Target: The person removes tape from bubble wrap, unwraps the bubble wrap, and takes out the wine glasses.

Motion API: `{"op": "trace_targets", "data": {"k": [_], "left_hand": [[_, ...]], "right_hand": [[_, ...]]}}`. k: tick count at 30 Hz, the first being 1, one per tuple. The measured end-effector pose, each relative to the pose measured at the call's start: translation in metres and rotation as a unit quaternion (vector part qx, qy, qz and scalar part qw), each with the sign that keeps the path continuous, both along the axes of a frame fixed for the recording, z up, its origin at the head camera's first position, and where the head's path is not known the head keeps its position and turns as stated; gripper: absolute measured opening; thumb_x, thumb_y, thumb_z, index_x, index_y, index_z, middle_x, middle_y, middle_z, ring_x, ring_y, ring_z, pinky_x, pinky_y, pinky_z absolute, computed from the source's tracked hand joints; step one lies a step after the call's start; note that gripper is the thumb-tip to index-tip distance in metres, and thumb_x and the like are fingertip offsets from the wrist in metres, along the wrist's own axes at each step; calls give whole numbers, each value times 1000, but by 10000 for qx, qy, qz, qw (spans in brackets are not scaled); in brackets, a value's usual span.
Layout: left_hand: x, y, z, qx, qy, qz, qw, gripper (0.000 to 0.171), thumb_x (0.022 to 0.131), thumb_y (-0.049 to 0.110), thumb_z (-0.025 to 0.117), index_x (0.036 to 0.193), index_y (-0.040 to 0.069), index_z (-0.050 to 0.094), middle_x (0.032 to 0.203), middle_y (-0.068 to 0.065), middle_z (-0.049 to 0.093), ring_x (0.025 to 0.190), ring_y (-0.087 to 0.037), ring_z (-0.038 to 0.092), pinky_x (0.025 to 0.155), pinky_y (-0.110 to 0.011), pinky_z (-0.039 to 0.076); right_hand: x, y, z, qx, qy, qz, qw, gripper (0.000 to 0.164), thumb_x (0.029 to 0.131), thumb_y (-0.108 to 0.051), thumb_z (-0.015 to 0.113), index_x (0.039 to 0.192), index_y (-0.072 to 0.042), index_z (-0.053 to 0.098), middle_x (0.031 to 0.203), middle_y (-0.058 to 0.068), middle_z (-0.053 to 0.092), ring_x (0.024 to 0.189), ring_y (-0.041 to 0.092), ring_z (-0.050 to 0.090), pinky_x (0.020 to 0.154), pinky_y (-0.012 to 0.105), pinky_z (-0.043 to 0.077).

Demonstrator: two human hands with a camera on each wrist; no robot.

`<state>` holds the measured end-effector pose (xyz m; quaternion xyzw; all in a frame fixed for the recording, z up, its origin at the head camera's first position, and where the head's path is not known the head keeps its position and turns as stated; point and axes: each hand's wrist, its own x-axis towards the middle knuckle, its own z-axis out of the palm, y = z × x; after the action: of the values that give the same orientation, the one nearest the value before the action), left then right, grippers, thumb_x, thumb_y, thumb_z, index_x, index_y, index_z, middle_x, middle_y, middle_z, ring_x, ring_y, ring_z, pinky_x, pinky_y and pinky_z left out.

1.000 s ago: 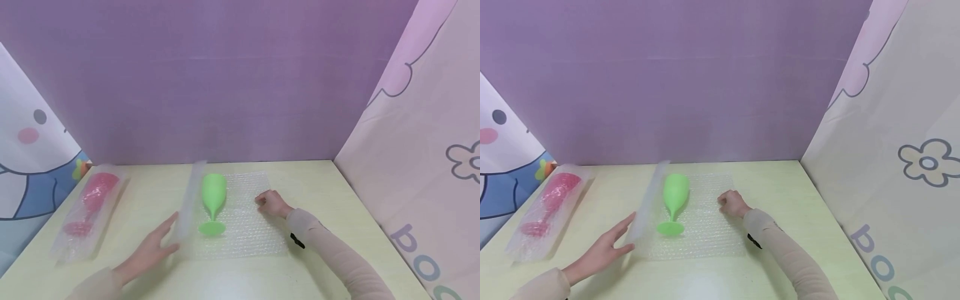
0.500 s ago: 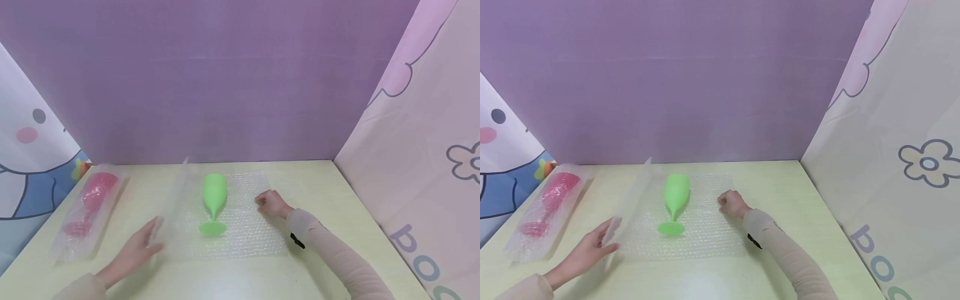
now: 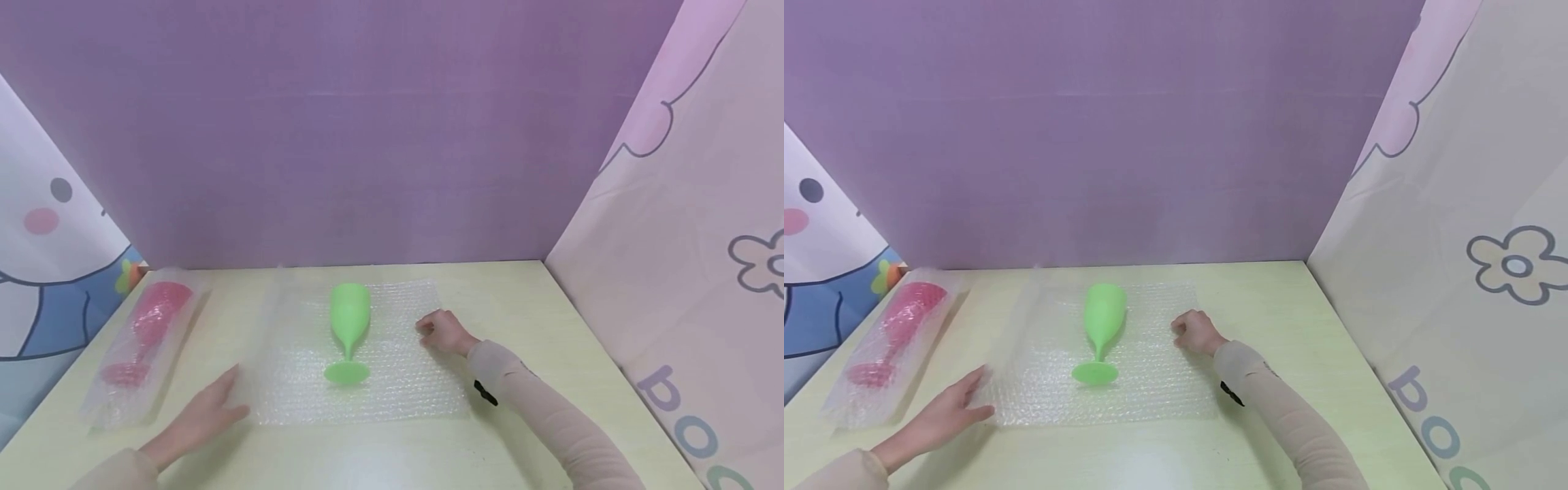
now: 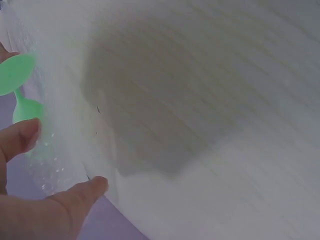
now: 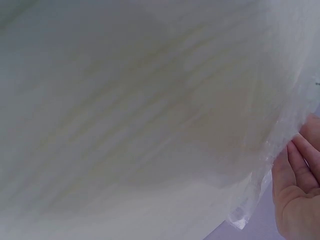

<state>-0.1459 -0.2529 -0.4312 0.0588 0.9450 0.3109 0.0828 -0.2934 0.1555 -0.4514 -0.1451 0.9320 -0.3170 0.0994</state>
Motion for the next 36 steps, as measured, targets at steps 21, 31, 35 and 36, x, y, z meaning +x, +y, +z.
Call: {"op": "trace_targets", "data": {"k": [21,31,35,36], "left_hand": [[-77,36,22,-716,523,-1926,9773,90,80,24,68,142,-11,12,150,-27,3,137,-43,10,111,-53,15],[-101,8,-11,-120,58,-1855,9825,102,73,31,74,141,-11,11,149,-30,7,136,-47,6,111,-58,7],[-106,-2,-24,-9,36,-1625,9867,105,70,34,76,142,-9,13,149,-27,12,136,-45,11,111,-56,10],[-107,-3,-27,15,10,-1544,9880,105,69,35,76,143,-7,14,150,-25,13,137,-44,12,112,-55,11]], "right_hand": [[-1,2,-4,-58,-96,-59,9999,36,75,-4,72,110,-5,65,115,12,63,104,25,59,90,36,51],[-1,1,-3,-135,-34,-97,9999,36,73,-3,73,108,-4,66,114,12,64,105,26,59,91,37,50],[-1,0,-3,-119,-36,-124,9998,36,73,-2,73,108,-4,66,113,12,65,103,25,60,90,36,51],[-1,0,-3,-127,-43,-138,9998,36,72,-2,73,107,-4,66,112,12,65,103,25,60,90,36,51]]}}
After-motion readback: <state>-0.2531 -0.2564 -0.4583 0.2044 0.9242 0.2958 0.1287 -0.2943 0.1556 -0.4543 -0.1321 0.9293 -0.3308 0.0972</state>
